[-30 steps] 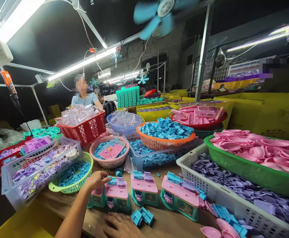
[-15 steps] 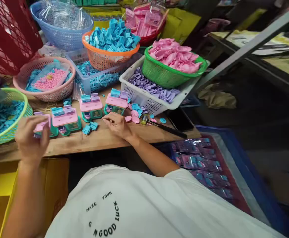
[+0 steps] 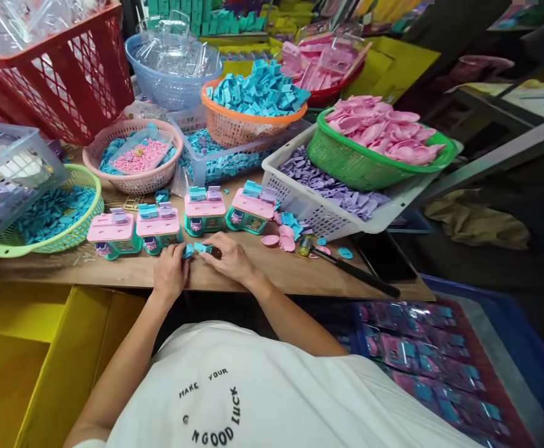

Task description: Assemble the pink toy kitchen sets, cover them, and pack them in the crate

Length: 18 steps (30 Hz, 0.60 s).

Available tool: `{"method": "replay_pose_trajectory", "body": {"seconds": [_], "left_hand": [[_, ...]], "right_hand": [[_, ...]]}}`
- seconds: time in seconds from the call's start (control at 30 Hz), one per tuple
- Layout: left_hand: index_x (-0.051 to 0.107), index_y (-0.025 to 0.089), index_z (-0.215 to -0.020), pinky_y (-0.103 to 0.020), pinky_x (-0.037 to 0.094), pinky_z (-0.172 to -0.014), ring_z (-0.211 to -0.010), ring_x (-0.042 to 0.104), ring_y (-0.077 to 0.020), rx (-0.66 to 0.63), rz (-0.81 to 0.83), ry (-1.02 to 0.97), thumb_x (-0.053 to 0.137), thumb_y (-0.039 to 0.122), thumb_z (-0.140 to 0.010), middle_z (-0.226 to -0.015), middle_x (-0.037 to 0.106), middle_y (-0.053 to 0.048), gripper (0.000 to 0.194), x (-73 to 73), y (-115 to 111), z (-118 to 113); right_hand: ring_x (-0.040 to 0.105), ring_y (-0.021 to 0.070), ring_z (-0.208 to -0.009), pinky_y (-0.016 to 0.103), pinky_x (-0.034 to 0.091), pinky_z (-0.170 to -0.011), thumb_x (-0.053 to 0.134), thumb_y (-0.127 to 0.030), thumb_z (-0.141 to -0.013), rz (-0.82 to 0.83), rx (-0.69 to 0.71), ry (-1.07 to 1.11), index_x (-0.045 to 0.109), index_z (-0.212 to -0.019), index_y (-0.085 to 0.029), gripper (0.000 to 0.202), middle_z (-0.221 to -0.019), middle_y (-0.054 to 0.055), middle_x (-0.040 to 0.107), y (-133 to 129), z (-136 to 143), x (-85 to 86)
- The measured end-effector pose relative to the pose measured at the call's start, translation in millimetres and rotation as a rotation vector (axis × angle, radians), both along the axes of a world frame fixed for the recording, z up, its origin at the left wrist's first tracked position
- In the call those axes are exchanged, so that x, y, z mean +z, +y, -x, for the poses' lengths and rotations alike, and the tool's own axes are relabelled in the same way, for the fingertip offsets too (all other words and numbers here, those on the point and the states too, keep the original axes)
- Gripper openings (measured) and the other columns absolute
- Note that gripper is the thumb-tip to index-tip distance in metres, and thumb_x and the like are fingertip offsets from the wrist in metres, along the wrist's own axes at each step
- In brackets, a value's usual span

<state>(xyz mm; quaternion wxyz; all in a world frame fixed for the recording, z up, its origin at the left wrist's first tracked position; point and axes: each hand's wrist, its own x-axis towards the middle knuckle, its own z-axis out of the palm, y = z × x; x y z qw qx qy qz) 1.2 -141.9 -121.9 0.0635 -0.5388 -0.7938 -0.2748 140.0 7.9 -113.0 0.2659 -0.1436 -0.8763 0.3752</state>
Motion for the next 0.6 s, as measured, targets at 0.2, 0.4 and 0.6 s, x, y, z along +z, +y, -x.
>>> {"method": "replay_pose_trajectory", "body": {"seconds": [0.2, 0.4, 0.6], "left_hand": [[0.058, 0.019, -0.133, -0.024, 0.055, -0.067, -0.081, 0.064, -0.0135, -0.181, -0.398, -0.305, 0.062, 0.034, -0.094, -0.117, 0.065, -0.011, 0.041, 34.9, -13, -12], [0.064, 0.018, -0.122, -0.023, 0.055, -0.075, -0.094, 0.067, -0.0160, 0.127, -0.801, -0.523, 0.071, 0.046, -0.089, -0.110, 0.069, -0.008, 0.044, 65.6, -27, 12], [0.050, 0.018, -0.136, -0.034, 0.054, -0.088, -0.109, 0.063, -0.0228, 0.328, -0.713, -0.255, 0.071, 0.047, -0.085, -0.124, 0.062, -0.013, 0.062, 69.3, -60, 95]], "right_hand": [[0.042, 0.0101, -0.061, 0.024, 0.035, -0.059, 0.049, -0.059, -0.095, 0.327, 0.154, -0.023, 0.053, -0.073, -0.019, 0.046, -0.064, -0.004, 0.046, -10, 18, 53.6], [0.053, 0.0108, -0.071, 0.023, 0.044, -0.065, 0.064, -0.060, -0.084, 0.623, 0.437, 0.140, 0.054, -0.097, -0.019, 0.044, -0.083, -0.002, 0.057, -49, 92, 88.1], [0.052, 0.0111, -0.078, 0.024, 0.043, -0.076, 0.061, -0.032, -0.092, 0.184, 0.558, 0.132, 0.060, -0.104, -0.014, 0.022, -0.085, -0.002, 0.058, -56, 188, 126.9]]}}
